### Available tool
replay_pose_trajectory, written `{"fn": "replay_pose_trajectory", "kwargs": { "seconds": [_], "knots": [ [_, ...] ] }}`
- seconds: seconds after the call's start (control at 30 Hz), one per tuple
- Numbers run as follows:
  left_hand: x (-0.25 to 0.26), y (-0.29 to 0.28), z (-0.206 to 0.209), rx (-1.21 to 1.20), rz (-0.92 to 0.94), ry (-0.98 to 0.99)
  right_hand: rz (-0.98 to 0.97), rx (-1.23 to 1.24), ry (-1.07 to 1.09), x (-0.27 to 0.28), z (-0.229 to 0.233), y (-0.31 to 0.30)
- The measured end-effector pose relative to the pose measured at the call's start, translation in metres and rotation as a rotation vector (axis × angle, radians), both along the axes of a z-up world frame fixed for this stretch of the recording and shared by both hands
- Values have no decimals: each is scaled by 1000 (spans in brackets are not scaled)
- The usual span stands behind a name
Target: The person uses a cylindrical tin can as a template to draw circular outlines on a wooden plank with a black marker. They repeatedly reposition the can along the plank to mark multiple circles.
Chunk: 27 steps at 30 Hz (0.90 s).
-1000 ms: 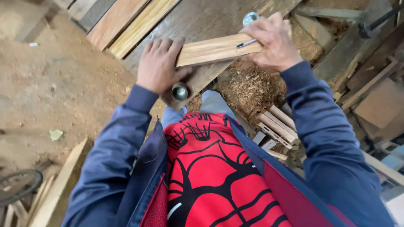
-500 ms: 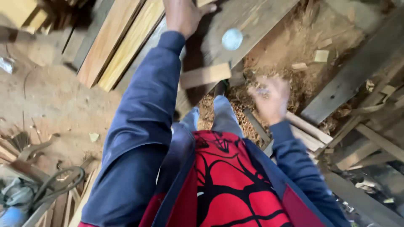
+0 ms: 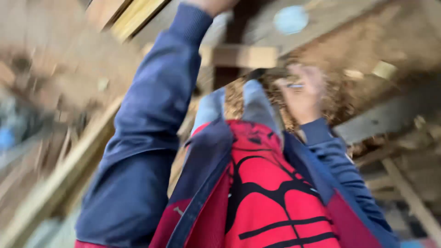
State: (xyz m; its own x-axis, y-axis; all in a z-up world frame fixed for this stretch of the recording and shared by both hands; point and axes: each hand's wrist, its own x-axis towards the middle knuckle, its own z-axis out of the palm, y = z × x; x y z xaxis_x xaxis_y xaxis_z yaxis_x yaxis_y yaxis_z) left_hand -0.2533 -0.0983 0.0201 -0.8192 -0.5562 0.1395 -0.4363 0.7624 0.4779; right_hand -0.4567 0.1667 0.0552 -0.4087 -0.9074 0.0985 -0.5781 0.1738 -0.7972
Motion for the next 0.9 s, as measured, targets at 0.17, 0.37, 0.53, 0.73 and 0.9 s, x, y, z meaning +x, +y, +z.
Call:
{"fn": "replay_pose_trajectory", "kwargs": {
  "seconds": [0.17, 0.37, 0.53, 0.73, 0.9],
  "knots": [
    [88, 55, 111, 107, 305, 241, 150, 26, 35, 21, 42, -38],
    [149, 160, 111, 808, 870, 1092, 335, -22, 98, 59, 19, -71],
    [187, 173, 148, 1739, 850, 1938, 342, 72, 36, 86, -1, -54],
    [229, 159, 152, 1893, 1126, 1806, 235, 193, 385, 111, -7, -52],
    [253, 189, 41, 1170, 844, 1460, 458, 113, 457, 152, 33, -101]
  ]
}}
